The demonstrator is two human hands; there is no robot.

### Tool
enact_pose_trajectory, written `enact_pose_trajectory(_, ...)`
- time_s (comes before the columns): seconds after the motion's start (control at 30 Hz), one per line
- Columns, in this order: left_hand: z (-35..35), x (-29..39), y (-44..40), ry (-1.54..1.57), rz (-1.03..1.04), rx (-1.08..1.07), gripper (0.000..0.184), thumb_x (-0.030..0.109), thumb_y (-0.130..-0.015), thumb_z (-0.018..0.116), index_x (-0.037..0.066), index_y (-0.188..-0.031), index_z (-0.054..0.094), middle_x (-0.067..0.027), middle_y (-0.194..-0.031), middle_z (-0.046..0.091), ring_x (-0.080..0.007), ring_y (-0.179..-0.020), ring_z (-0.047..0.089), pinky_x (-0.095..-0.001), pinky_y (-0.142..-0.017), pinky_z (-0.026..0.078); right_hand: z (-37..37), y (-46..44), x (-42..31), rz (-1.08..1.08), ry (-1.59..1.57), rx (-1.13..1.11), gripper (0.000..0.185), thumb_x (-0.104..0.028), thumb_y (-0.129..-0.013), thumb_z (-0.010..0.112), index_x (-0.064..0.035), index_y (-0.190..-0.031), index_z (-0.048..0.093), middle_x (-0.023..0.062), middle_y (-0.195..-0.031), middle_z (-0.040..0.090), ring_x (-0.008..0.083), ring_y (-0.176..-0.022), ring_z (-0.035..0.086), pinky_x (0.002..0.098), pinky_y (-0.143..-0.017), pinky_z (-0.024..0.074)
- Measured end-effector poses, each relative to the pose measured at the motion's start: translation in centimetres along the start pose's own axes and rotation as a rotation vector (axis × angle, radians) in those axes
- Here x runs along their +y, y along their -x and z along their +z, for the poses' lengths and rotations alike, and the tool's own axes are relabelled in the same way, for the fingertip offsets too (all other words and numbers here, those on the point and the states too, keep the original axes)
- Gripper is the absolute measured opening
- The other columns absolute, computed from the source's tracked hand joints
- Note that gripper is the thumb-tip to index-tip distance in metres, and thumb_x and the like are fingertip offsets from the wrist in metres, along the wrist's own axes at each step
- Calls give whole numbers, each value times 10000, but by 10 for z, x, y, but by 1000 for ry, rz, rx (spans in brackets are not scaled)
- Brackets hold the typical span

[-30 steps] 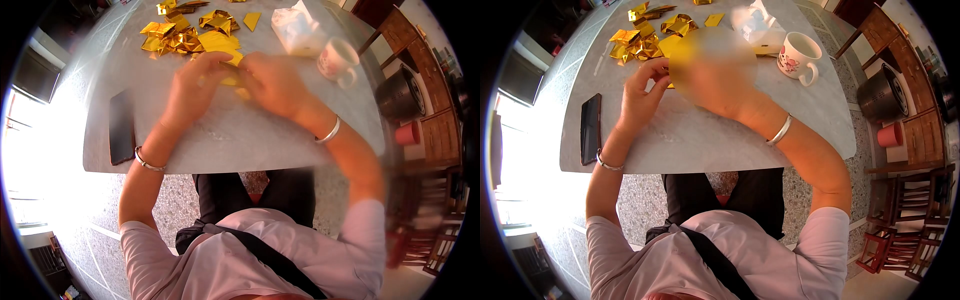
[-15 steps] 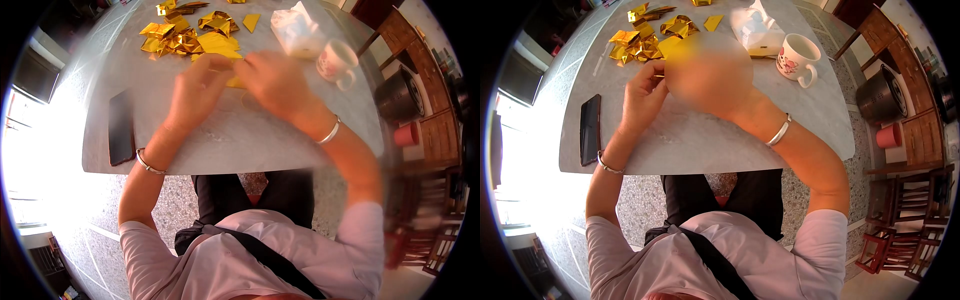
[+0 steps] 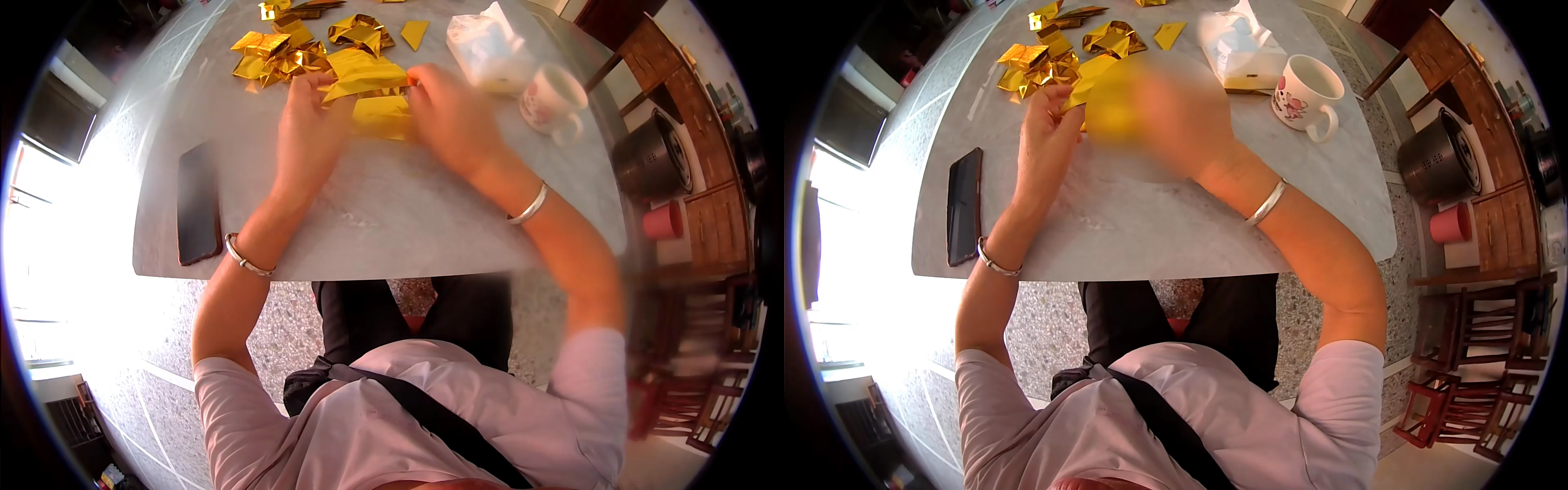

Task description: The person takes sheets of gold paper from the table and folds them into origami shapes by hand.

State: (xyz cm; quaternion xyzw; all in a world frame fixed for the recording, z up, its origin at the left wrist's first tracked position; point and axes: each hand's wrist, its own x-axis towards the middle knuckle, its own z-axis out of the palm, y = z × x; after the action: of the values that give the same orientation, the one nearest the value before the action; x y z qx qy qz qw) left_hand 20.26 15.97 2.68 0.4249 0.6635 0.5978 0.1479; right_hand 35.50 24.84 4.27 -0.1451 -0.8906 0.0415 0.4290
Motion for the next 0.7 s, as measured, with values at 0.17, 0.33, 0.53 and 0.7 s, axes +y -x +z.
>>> enact_pose_trajectory(0.17, -5, -5, -3, -216, 33, -92, 291, 236, -853, 487, -28, -932, 580, -210, -767, 610, -321, -716, 598, -387, -663, 457, 1, -1, 0, -67, -17, 116, 155, -133, -857, 520, -25, -959, 563, 151, -827, 619, 347, -753, 595, 394, -647, 475)
enact_pose_trajectory(0.33, -5, -1, 0, -405, 107, -66, 257, 236, -862, 447, 4, -874, 558, -232, -785, 605, -413, -737, 574, -458, -671, 445, 0, -1, 5, -72, -4, 151, 142, -166, -859, 536, -25, -856, 559, 167, -759, 595, 358, -687, 571, 405, -588, 446)
enact_pose_trajectory(0.53, -3, 1, 5, -633, 339, 30, 171, 191, -878, 490, 33, -814, 507, -203, -729, 588, -393, -665, 573, -466, -593, 449, 6, 2, 9, 118, -7, 70, 169, -166, -863, 533, -22, -776, 522, 176, -706, 551, 373, -639, 532, 420, -548, 411)
enact_pose_trajectory(0.7, 2, -1, 6, -673, 386, 59, 181, 182, -896, 518, 25, -808, 495, -182, -723, 572, -381, -649, 554, -446, -568, 430, 14, 4, 13, 84, 62, 66, 172, -120, -844, 546, -32, -713, 475, 120, -650, 570, 320, -570, 562, 400, -492, 444)
